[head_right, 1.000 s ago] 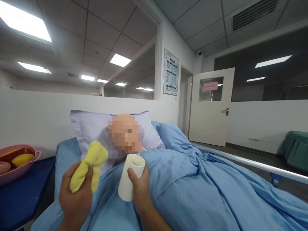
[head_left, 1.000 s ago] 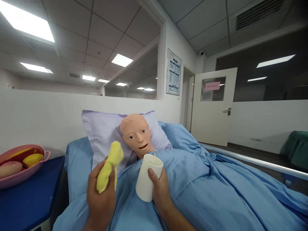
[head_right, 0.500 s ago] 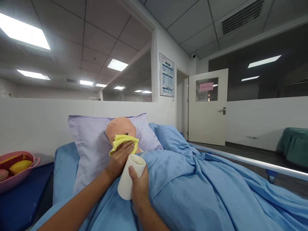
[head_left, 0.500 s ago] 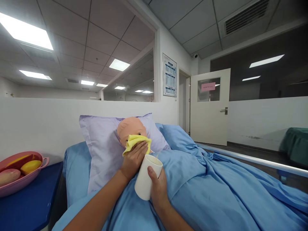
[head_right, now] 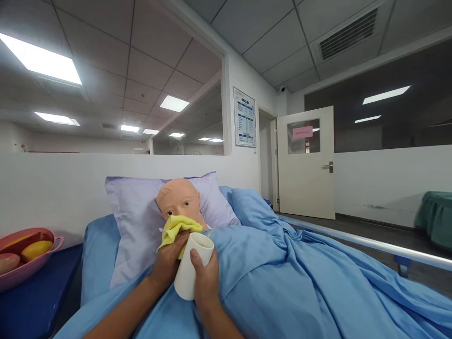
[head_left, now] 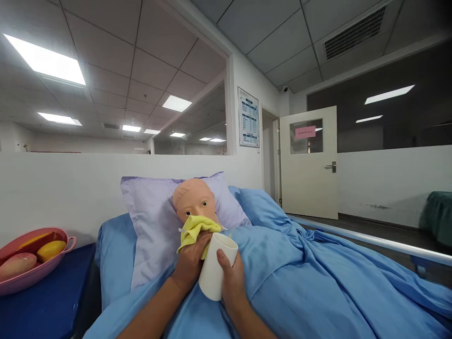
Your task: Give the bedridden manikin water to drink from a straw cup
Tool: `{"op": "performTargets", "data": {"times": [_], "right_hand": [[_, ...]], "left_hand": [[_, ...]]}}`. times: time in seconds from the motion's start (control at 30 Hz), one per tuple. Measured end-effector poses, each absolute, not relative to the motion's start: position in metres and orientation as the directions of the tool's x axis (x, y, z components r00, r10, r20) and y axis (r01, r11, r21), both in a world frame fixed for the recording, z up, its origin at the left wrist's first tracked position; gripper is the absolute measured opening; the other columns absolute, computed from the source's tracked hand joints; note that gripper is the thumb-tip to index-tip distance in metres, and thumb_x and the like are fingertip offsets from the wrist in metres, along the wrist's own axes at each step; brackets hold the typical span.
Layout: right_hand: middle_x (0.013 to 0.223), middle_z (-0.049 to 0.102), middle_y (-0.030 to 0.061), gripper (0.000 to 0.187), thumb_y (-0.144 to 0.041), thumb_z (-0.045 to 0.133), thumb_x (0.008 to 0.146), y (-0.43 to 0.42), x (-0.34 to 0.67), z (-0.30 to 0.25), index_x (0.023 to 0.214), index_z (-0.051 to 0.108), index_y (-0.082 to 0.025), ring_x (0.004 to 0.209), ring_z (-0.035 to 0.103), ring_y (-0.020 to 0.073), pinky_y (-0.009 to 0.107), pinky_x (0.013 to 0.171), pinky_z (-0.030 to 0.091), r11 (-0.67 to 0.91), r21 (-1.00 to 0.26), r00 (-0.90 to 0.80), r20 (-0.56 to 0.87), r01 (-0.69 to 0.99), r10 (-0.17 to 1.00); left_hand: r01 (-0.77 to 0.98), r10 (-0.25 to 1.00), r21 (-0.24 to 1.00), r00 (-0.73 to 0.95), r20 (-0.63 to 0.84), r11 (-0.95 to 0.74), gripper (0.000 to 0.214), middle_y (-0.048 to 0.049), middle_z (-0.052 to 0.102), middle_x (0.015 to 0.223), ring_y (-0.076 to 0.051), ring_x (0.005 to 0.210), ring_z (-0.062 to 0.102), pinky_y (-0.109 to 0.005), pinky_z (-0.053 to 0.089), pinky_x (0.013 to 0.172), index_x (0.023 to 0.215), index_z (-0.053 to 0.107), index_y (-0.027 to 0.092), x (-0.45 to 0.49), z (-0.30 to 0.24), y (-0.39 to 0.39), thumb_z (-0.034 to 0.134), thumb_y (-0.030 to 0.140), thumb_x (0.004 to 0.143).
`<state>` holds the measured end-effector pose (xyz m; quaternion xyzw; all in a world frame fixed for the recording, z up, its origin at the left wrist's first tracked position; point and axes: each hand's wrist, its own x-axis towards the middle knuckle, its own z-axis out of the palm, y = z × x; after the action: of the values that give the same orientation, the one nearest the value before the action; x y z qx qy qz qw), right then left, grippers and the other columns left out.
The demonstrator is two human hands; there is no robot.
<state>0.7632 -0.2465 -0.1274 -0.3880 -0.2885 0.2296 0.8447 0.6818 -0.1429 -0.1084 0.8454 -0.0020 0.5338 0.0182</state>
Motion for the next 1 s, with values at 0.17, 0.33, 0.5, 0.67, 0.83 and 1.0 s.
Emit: {"op": "performTargets", "data": {"times": [0.17,0.33,0.5,0.67,0.83,1.0], "right_hand": [[0.096,0.073,0.0078,0.069,-0.065,0.074,0.066,-0.246,0.764,-0.124,0.112,0.055,-0.018,0.087,0.069,0.0293,0.041,0.074,0.058,0.559,-0.82,0.722,0.311,-0.125,0.618],[0.096,0.072,0.0068,0.069,-0.066,0.074,0.066,-0.245,0.763,-0.126,0.111,0.054,-0.019,0.089,0.069,0.0289,0.04,0.075,0.057,0.541,-0.835,0.709,0.319,-0.104,0.629],[0.104,0.072,0.0074,0.064,-0.062,0.074,0.069,-0.243,0.764,-0.13,0.113,0.055,-0.02,0.095,0.067,0.0288,0.041,0.08,0.056,0.576,-0.813,0.72,0.35,-0.084,0.6],[0.103,0.072,0.0066,0.059,-0.059,0.073,0.073,-0.243,0.764,-0.131,0.114,0.055,-0.02,0.092,0.069,0.0271,0.04,0.08,0.057,0.587,-0.804,0.714,0.357,-0.092,0.602],[0.103,0.072,0.0072,0.061,-0.058,0.075,0.071,-0.245,0.763,-0.129,0.115,0.055,-0.02,0.092,0.07,0.0284,0.042,0.08,0.057,0.566,-0.815,0.711,0.325,-0.123,0.623],[0.097,0.072,0.006,0.064,-0.061,0.076,0.068,-0.243,0.765,-0.13,0.113,0.057,-0.02,0.091,0.069,0.0287,0.041,0.078,0.058,0.564,-0.82,0.727,0.328,-0.098,0.603]], "left_hand": [[-0.007,0.254,0.258,0.151,0.955,-0.966,0.052,-0.0015,0.068,0.125,-0.017,0.118,0.062,-0.034,0.056,0.098,0.126,0.056,0.027,0.68,-0.071,-0.158,0.043,-0.001,0.084],[0.038,-0.095,-0.104,0.185,0.978,-0.994,0.048,-0.0079,0.065,0.131,-0.019,0.127,0.056,-0.041,0.049,0.107,0.131,0.052,0.021,0.696,-0.044,-0.142,0.042,0.001,0.088],[0.148,-0.311,-0.395,0.399,0.863,-0.907,0.032,-0.01,0.068,0.124,-0.021,0.13,0.053,-0.046,0.046,0.111,0.124,0.056,0.014,0.697,-0.064,-0.13,0.046,0.01,0.094],[0.102,-0.233,-0.308,0.447,0.864,-0.946,0.036,-0.0102,0.065,0.13,-0.02,0.128,0.055,-0.044,0.047,0.111,0.131,0.053,0.015,0.69,-0.093,-0.128,0.045,0.014,0.096],[0.027,-0.104,-0.13,0.449,0.888,-0.991,0.039,-0.009,0.066,0.128,-0.019,0.121,0.061,-0.038,0.054,0.104,0.134,0.051,0.018,0.681,-0.114,-0.13,0.047,0.014,0.095],[0.006,-0.04,-0.044,0.293,0.955,-0.999,0.046,-0.0077,0.063,0.133,-0.019,0.127,0.056,-0.043,0.05,0.108,0.132,0.052,0.022,0.674,-0.092,-0.144,0.038,0.004,0.092]]}}
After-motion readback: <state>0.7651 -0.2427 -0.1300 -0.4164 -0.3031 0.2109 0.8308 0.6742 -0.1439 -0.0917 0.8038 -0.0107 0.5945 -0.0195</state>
